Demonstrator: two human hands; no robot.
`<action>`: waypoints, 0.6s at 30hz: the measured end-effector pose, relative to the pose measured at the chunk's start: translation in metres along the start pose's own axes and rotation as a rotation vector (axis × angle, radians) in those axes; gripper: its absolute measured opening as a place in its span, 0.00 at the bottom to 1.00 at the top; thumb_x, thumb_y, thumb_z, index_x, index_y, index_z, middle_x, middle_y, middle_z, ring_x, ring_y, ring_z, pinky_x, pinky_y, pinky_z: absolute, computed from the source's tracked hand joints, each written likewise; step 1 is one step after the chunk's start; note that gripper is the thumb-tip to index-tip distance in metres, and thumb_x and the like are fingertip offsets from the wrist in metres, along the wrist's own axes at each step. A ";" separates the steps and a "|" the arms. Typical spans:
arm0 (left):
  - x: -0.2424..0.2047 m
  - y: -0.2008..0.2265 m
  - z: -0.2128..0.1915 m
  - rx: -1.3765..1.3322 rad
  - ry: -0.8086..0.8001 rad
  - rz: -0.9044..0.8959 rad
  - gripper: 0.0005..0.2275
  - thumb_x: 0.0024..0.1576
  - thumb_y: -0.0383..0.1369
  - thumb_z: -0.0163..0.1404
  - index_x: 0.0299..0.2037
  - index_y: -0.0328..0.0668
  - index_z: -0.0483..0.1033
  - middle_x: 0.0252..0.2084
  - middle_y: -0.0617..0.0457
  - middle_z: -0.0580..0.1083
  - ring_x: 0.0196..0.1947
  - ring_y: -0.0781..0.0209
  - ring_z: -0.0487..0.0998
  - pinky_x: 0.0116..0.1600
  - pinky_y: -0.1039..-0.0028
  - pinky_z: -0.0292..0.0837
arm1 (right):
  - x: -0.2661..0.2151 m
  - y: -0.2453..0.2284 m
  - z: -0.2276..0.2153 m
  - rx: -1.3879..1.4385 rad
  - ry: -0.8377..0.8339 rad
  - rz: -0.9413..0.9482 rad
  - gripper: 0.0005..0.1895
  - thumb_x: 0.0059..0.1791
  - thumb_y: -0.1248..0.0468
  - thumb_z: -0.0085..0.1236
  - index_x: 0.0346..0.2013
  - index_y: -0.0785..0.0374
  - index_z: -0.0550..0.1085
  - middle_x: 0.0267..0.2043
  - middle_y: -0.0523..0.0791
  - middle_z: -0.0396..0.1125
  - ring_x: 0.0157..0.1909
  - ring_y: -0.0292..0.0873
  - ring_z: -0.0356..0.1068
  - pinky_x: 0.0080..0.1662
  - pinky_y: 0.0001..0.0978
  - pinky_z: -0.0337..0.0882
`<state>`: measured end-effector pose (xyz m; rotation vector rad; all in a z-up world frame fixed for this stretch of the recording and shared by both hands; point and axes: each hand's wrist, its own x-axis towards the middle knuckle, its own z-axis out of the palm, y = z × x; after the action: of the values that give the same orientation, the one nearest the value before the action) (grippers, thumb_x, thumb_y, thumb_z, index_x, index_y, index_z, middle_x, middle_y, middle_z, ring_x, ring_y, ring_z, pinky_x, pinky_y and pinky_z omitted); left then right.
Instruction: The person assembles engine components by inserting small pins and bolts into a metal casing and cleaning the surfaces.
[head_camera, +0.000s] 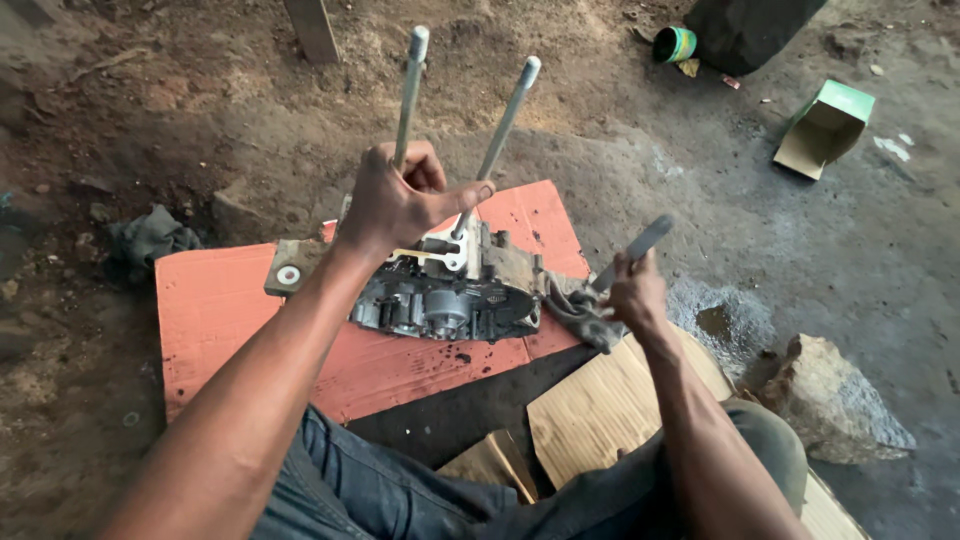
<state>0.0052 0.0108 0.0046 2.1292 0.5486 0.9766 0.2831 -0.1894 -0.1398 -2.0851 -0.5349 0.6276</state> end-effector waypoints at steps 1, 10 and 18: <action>-0.002 0.000 0.000 0.004 0.010 -0.004 0.21 0.48 0.46 0.68 0.18 0.43 0.71 0.13 0.58 0.70 0.11 0.72 0.68 0.17 0.80 0.60 | -0.002 -0.012 -0.005 -0.002 0.020 -0.048 0.16 0.57 0.58 0.46 0.55 0.64 0.59 0.36 0.56 0.71 0.22 0.47 0.70 0.24 0.42 0.69; -0.009 0.006 0.000 0.014 0.021 0.004 0.23 0.47 0.47 0.68 0.16 0.41 0.70 0.13 0.57 0.69 0.12 0.72 0.68 0.18 0.79 0.59 | -0.019 -0.114 0.005 0.579 -0.576 -0.181 0.13 0.52 0.64 0.61 0.43 0.72 0.74 0.38 0.47 0.75 0.35 0.37 0.72 0.38 0.30 0.75; -0.012 0.012 -0.005 0.019 0.032 0.022 0.23 0.48 0.48 0.67 0.17 0.41 0.69 0.12 0.57 0.68 0.13 0.72 0.67 0.18 0.79 0.55 | -0.032 -0.171 0.056 0.239 -0.559 -0.388 0.06 0.48 0.69 0.59 0.35 0.70 0.79 0.30 0.44 0.73 0.30 0.34 0.71 0.34 0.27 0.74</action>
<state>-0.0051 -0.0022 0.0107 2.1433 0.5531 1.0236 0.2000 -0.0827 -0.0165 -1.5111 -1.0900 0.9883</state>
